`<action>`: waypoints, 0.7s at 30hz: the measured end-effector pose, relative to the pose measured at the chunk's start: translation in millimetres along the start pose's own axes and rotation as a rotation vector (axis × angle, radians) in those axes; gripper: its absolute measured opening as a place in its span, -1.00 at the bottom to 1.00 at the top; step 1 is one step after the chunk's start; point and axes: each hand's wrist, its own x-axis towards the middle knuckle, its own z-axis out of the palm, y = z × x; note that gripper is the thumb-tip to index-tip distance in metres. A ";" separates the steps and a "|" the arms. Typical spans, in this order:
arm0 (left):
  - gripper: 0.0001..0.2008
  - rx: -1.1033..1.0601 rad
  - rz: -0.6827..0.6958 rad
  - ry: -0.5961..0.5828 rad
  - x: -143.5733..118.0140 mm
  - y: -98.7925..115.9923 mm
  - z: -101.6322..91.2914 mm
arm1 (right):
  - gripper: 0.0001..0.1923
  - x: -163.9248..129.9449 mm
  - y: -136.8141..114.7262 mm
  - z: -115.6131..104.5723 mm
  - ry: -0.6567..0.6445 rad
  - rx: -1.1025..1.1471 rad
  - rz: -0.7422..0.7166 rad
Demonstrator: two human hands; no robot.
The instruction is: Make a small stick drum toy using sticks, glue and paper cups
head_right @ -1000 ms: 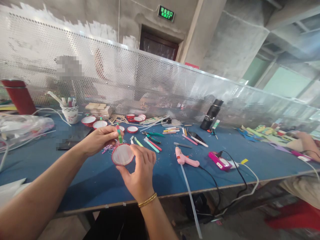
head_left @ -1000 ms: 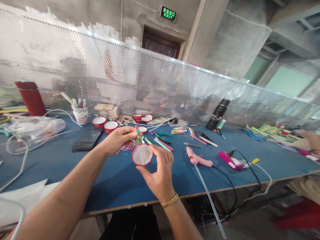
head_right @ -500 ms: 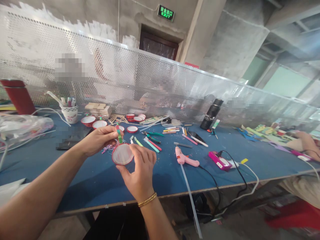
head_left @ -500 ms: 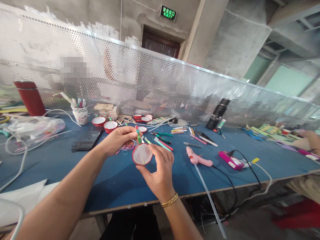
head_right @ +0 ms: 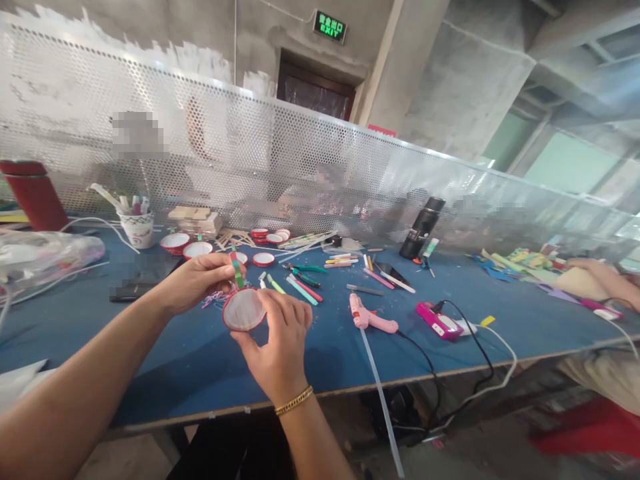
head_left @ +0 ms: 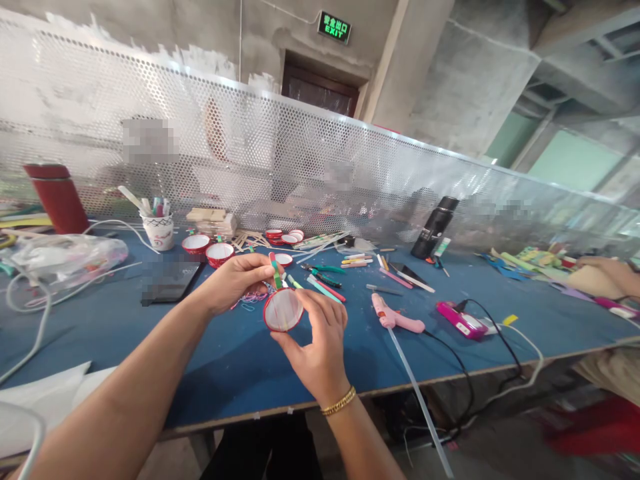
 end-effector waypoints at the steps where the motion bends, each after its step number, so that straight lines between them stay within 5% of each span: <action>1: -0.52 -0.003 0.003 -0.003 0.0 -0.2 0.1 | -0.39 0.0 0.0 0.0 -0.001 -0.002 0.002; 21: -0.52 -0.007 0.006 0.018 -1.8 0.7 3.4 | -0.39 1.4 -1.9 -0.9 0.030 0.001 0.012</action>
